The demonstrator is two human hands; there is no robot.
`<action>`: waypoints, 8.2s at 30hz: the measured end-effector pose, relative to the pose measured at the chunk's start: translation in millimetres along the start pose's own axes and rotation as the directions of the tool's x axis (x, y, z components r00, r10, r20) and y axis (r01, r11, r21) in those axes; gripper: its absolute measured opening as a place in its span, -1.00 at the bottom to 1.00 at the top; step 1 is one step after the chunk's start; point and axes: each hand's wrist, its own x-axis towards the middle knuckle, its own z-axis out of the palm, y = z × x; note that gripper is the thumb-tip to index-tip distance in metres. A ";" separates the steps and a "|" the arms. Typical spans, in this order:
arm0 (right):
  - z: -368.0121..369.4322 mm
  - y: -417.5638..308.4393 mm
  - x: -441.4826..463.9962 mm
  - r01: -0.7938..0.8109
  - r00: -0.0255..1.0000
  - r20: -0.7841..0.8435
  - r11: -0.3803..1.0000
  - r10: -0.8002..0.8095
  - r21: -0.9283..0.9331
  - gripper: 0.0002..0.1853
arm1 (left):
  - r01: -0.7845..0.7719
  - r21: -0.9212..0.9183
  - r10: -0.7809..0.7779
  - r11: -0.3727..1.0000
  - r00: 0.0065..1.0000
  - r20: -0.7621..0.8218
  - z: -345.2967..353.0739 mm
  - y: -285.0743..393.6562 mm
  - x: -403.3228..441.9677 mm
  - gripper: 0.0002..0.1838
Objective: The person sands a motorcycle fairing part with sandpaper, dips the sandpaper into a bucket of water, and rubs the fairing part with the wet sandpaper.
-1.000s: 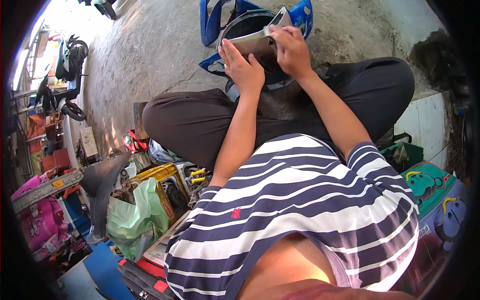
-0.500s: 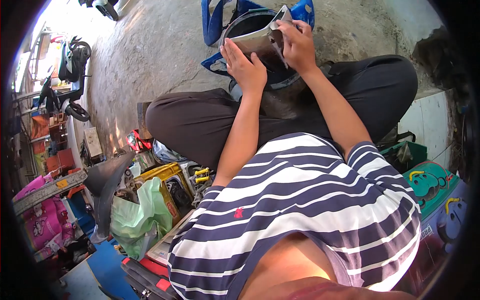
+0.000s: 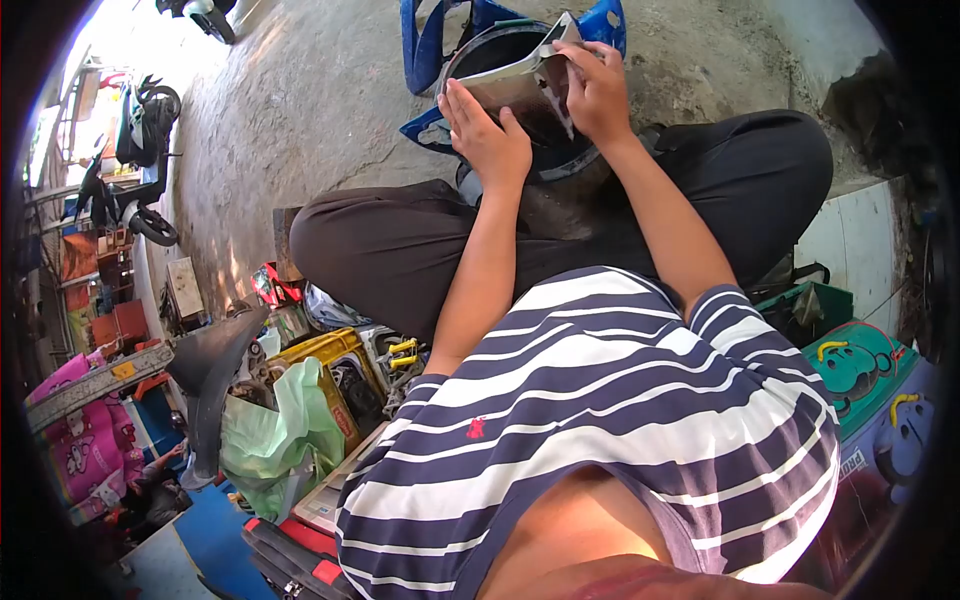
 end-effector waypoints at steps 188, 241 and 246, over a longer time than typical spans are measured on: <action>12.7 -26.5 -17.2 -0.078 0.997 0.008 0.993 0.078 0.093 -0.75 | 0.071 0.154 -0.092 0.985 0.987 0.133 -2.2 10.0 -6.0 0.33; 6.3 -26.0 -12.1 -0.022 0.999 0.046 0.998 0.020 0.054 -0.80 | 0.039 0.135 -0.055 0.990 0.992 0.115 -3.2 10.3 -6.4 0.33; 6.3 -12.3 -6.9 -0.072 0.996 -0.054 0.997 0.071 -0.007 -0.82 | 0.020 0.143 -0.035 0.989 0.994 0.105 -1.9 7.0 -6.6 0.34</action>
